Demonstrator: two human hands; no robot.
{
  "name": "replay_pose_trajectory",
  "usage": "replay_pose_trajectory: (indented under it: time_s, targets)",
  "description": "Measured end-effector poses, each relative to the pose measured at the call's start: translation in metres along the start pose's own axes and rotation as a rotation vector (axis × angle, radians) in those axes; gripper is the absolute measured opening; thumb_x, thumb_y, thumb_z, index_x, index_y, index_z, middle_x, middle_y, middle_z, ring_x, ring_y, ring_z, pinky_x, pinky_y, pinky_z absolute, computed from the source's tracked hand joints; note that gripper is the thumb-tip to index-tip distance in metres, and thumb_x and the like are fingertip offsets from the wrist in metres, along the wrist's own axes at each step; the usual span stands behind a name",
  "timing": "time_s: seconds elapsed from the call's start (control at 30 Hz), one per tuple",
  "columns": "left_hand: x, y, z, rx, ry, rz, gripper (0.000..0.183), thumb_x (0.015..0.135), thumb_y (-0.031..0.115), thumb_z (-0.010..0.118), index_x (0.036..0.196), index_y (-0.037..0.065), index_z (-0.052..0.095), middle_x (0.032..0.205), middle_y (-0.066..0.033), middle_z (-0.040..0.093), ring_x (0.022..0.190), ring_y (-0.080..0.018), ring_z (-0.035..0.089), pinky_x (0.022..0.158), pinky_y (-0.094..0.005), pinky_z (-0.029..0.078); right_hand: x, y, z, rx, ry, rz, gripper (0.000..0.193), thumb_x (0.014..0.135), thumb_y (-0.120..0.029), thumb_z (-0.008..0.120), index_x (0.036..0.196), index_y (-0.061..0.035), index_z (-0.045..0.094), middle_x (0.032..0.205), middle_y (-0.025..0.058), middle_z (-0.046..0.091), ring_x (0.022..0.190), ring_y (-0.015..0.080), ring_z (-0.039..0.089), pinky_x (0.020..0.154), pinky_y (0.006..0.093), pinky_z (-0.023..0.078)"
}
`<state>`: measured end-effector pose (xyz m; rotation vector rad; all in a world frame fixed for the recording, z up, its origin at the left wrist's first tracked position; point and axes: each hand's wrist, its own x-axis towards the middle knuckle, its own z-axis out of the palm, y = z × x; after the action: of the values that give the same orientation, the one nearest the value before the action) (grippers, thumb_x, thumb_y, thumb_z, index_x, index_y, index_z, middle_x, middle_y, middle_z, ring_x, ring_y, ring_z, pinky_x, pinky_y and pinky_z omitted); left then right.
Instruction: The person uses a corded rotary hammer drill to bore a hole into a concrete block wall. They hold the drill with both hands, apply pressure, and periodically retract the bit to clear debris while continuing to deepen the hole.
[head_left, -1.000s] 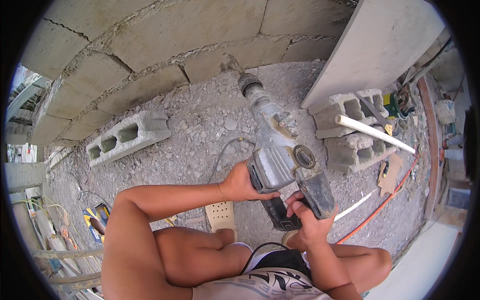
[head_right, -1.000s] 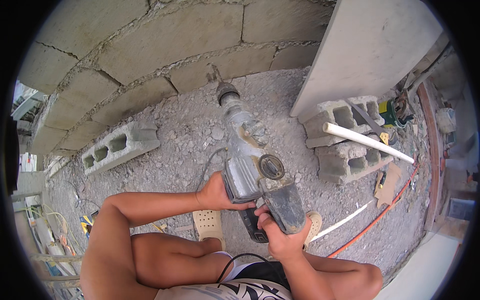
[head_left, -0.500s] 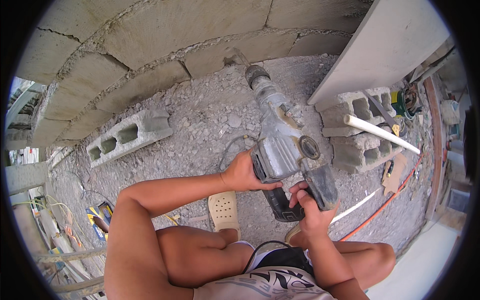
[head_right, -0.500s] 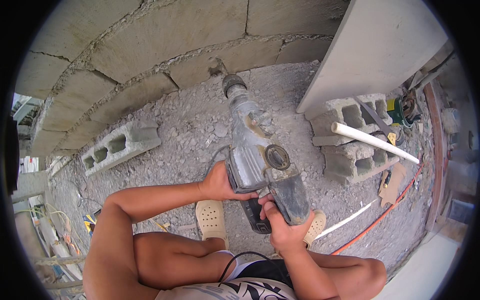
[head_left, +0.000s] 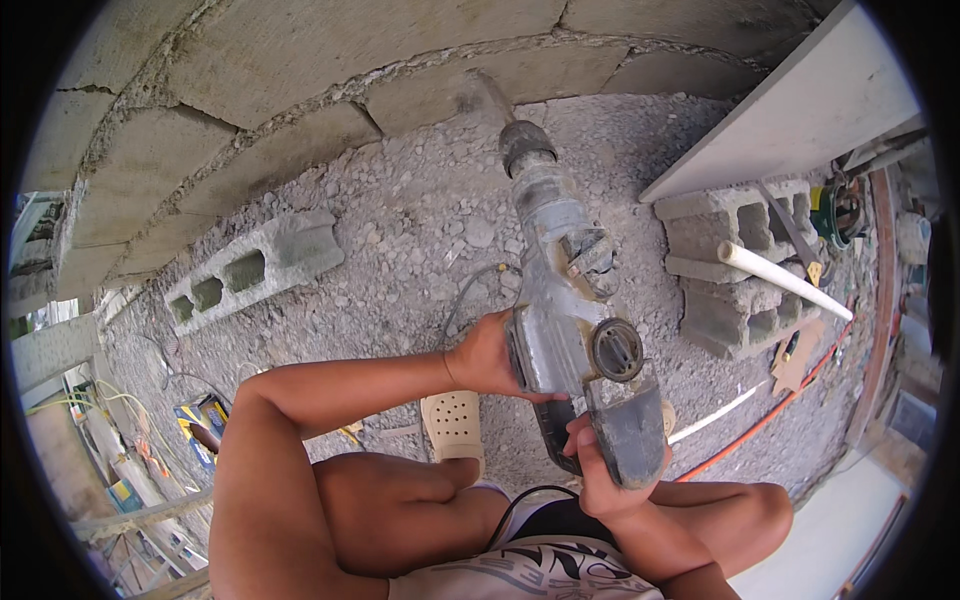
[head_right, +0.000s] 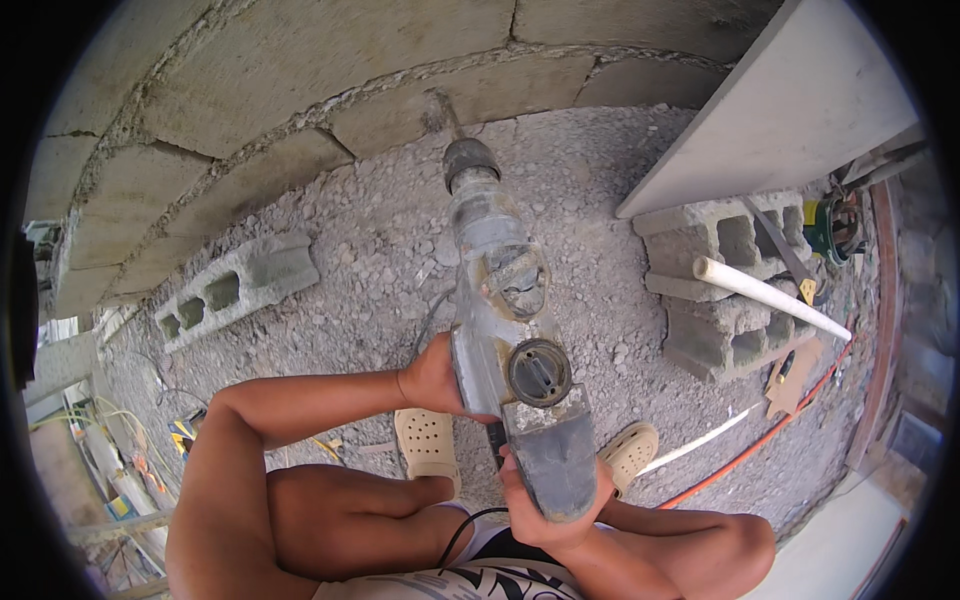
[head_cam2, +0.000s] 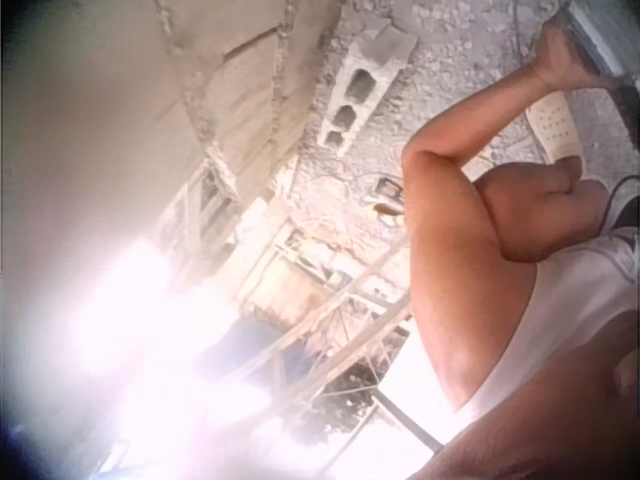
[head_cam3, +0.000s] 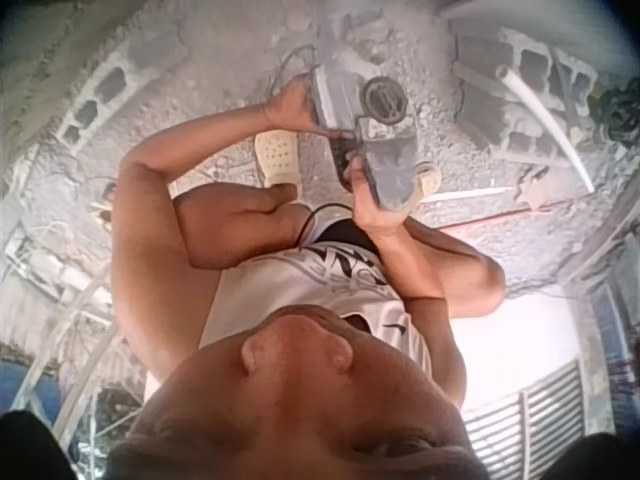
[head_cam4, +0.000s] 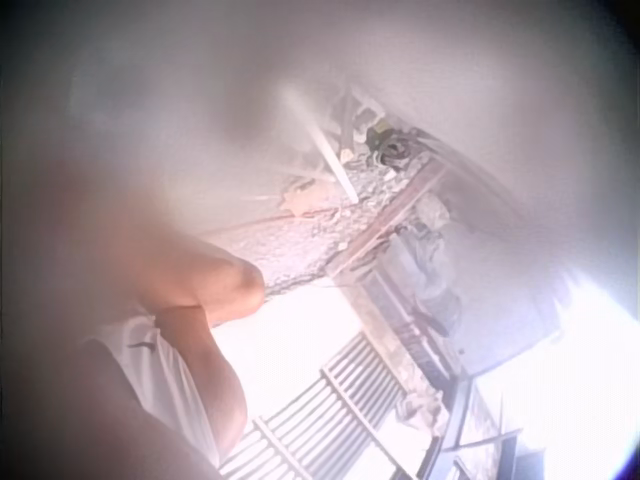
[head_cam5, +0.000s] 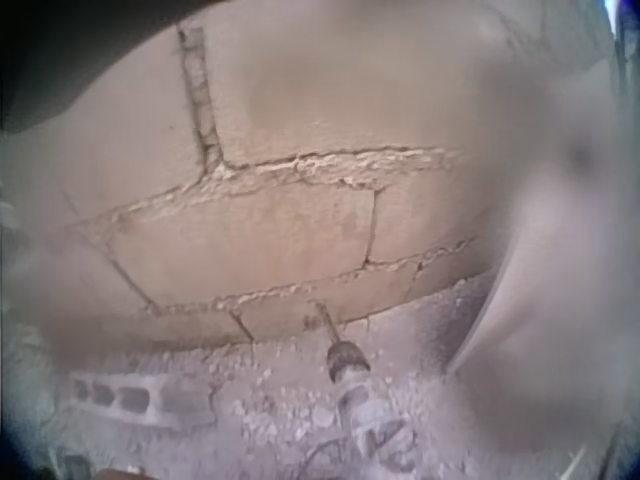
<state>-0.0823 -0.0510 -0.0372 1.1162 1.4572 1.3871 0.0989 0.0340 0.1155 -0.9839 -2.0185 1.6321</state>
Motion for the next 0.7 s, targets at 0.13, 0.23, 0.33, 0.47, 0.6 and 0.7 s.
replay_pose_trajectory:
  time_s: [0.13,0.23,0.33,0.47,0.6,0.7]
  targets:
    - [0.008,0.005,0.004,-0.008,0.034,0.017,0.097,0.06,0.044,0.1,0.133,-0.003,0.057,0.121,-0.0169,0.072,0.11,-0.0273,0.073,0.098,-0.0375,0.056,0.009,-0.003,-0.009,-0.034,-0.041,-0.06,0.009,0.092,0.0,0.066,0.089,0.008,0.067,0.075,0.0149,0.071,0.061,0.0181,0.067,0.058,0.0314,0.054]
    - [0.008,0.002,0.006,-0.045,0.034,0.006,0.096,0.061,0.043,0.1,0.134,-0.003,0.056,0.121,-0.0169,0.072,0.11,-0.0264,0.072,0.098,-0.0373,0.056,0.003,0.003,-0.009,-0.107,-0.001,0.032,0.013,0.078,-0.003,0.073,0.089,0.0044,0.072,0.075,0.0112,0.073,0.065,0.021,0.072,0.064,0.032,0.056]
    - [0.008,0.0,0.006,-0.052,0.033,0.028,0.096,0.062,0.042,0.099,0.135,-0.003,0.056,0.122,-0.0173,0.072,0.111,-0.0261,0.072,0.099,-0.0373,0.055,0.003,0.005,-0.005,-0.07,0.004,0.026,0.011,0.078,-0.001,0.073,0.087,0.0048,0.07,0.076,0.0106,0.073,0.064,0.0199,0.071,0.064,0.0317,0.056]
    - [0.009,-0.001,0.004,-0.014,0.045,0.037,0.096,0.063,0.042,0.099,0.135,-0.004,0.055,0.122,-0.0176,0.071,0.111,-0.0267,0.071,0.098,-0.0374,0.055,0.013,0.0,-0.003,-0.015,0.007,-0.055,0.006,0.092,0.003,0.065,0.088,0.0069,0.068,0.073,0.012,0.071,0.06,0.0173,0.067,0.059,0.0307,0.054]
    - [0.015,0.0,0.004,0.015,0.066,0.054,0.096,0.063,0.042,0.099,0.135,-0.004,0.055,0.122,-0.0173,0.071,0.111,-0.0267,0.071,0.099,-0.0375,0.055,0.017,-0.005,0.003,0.04,0.094,0.0,0.007,0.092,0.003,0.066,0.086,0.0058,0.067,0.072,0.0115,0.07,0.06,0.0176,0.067,0.06,0.0304,0.053]
    - [0.01,0.002,-0.004,-0.046,-0.052,-0.099,0.095,0.064,0.042,0.099,0.135,-0.004,0.055,0.122,-0.0167,0.071,0.112,-0.0266,0.071,0.1,-0.037,0.054,0.012,-0.003,0.001,-0.037,0.004,-0.008,0.005,0.092,0.002,0.067,0.088,0.0052,0.065,0.073,0.0113,0.07,0.061,0.0179,0.067,0.06,0.0306,0.053]
